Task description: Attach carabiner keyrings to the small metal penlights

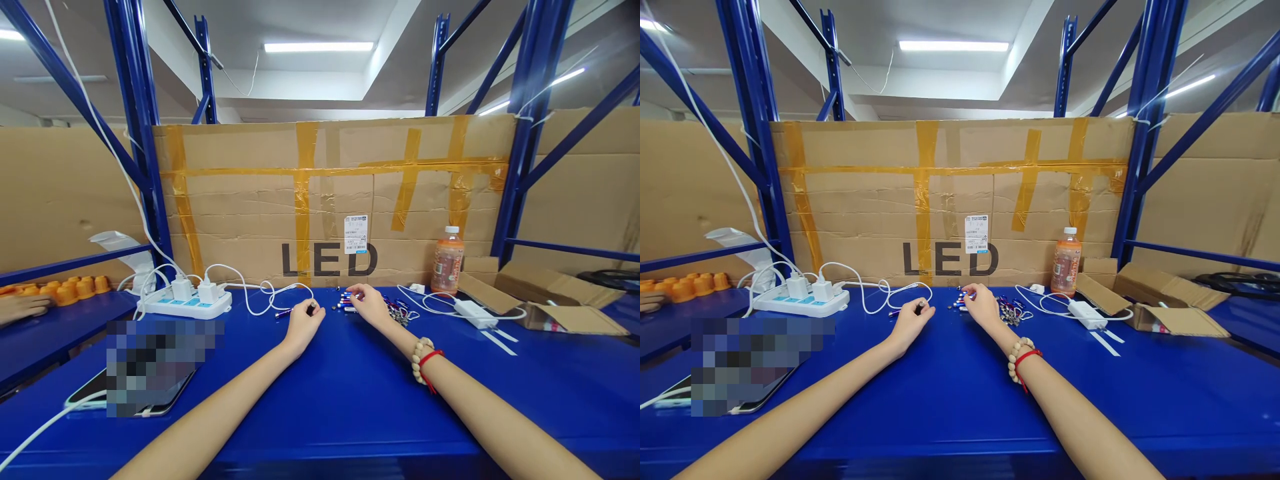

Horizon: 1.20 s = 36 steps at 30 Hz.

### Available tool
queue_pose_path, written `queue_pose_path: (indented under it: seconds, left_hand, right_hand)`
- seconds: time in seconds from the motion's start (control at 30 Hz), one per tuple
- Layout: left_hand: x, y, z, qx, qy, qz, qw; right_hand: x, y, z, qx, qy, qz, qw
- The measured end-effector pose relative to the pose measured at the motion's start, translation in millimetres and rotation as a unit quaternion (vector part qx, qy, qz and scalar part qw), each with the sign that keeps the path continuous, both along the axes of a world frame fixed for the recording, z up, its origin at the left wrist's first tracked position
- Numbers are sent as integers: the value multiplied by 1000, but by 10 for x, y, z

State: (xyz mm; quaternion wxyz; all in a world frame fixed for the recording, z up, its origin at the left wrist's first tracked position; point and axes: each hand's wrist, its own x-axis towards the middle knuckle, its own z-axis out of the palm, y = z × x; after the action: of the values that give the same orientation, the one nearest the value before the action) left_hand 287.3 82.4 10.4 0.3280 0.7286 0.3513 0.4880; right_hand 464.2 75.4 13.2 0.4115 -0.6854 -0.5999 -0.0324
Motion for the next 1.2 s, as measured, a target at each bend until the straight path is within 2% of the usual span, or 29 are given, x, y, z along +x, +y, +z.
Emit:
queue_pose_path:
  seconds: [0.1,0.3,0.47,0.63,0.83,1.0,1.07,1.13,1.2]
  left_hand:
    - [21,22,-21,25,8,-22,999]
    - [51,74,-65,17,-2,-65,998]
    - [55,70,-66,-7,-15,-65,998]
    - [57,66,-60,-13,-23,-77,997]
    - [62,62,-61,-17,-18,-80,997]
    - [42,41,-33,-22,-13,-65,998]
    - [40,38,-26,-27,-13,-57,998]
    - [42,43,-28,-33,-15,-54,998]
    - [47,55,-37,-32,-16,-50,998]
  right_hand:
    - [21,77,62,-26,-36,-18,999]
    - [42,427,185,-157,-153,-7,976]
    - [-19,767,144,-207,-184,-11,961]
    - [-80,906,74,-221,-220,-15,950]
    - [-124,832,138,-195,-255,12,947]
    - [-217,599,203,-135,-253,44,957]
    - [-251,464,174,-99,-227,108,963]
    - [-283,319,116,-83,-209,192,955]
    - [-314,183,55,-72,-245,211,944]
